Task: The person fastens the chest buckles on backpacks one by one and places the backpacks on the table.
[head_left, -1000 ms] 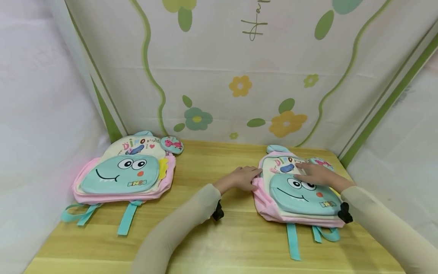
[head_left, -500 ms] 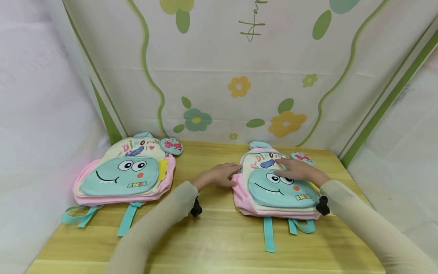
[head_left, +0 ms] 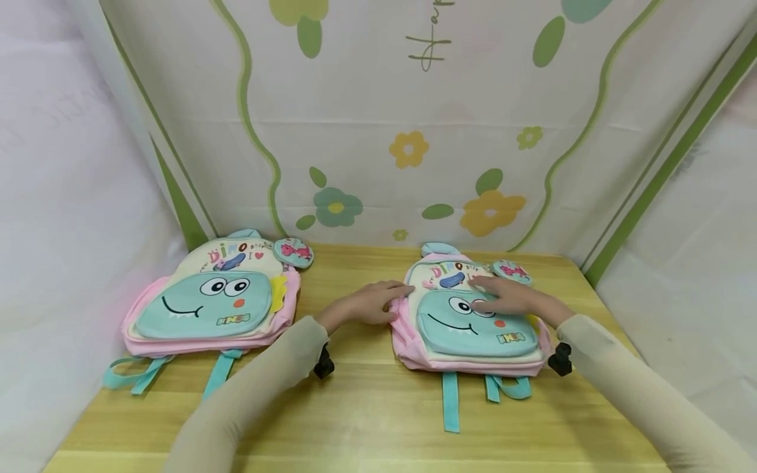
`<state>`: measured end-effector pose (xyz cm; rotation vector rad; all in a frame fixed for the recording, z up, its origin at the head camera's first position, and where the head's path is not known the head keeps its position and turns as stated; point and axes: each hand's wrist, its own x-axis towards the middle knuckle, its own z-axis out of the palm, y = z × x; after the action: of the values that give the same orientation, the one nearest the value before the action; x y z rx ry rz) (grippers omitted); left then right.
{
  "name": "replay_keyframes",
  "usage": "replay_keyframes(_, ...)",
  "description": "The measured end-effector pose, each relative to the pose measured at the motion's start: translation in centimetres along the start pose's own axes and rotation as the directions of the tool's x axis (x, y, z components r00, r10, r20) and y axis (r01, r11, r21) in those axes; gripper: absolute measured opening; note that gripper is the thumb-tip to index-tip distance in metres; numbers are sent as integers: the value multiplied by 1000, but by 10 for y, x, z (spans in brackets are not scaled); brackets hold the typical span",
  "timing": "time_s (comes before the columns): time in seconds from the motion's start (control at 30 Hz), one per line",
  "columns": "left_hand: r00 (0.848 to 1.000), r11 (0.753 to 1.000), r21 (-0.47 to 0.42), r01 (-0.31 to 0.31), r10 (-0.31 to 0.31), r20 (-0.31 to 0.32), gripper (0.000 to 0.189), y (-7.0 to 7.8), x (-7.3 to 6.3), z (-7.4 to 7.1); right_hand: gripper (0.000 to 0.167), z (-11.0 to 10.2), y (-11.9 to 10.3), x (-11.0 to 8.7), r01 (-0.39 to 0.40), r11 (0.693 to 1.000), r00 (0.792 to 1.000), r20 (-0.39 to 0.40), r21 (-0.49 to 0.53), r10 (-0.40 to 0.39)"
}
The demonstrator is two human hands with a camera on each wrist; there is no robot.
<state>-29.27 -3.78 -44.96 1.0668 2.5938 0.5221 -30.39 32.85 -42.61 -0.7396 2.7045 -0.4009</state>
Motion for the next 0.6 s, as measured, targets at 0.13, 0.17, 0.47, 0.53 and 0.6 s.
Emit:
replay_keyframes(0.13,1000,1000,21,-7,7,-5,62,1,-1,1,77,1,2,-19,23,999,999,-24,-29,-23)
replay_keyframes(0.17,1000,1000,20,-6,7,-4,62,1,-2,2,78,2,2,-24,25,999,999,-31,-41,-26)
replay_keyframes(0.47,1000,1000,-6,1,-1,-24,61,2,-5,3,77,5,1,-81,65,996,993,-97,-60,-71)
replay_keyframes(0.53,999,999,-37,2,-4,-48,59,4,-6,4,77,7,2,-92,64,996,990,-118,-69,-71)
replay_keyframes(0.6,997,997,-79,0,-6,-79,57,6,-7,6,76,7,3,-101,72,996,987,-141,-56,-79)
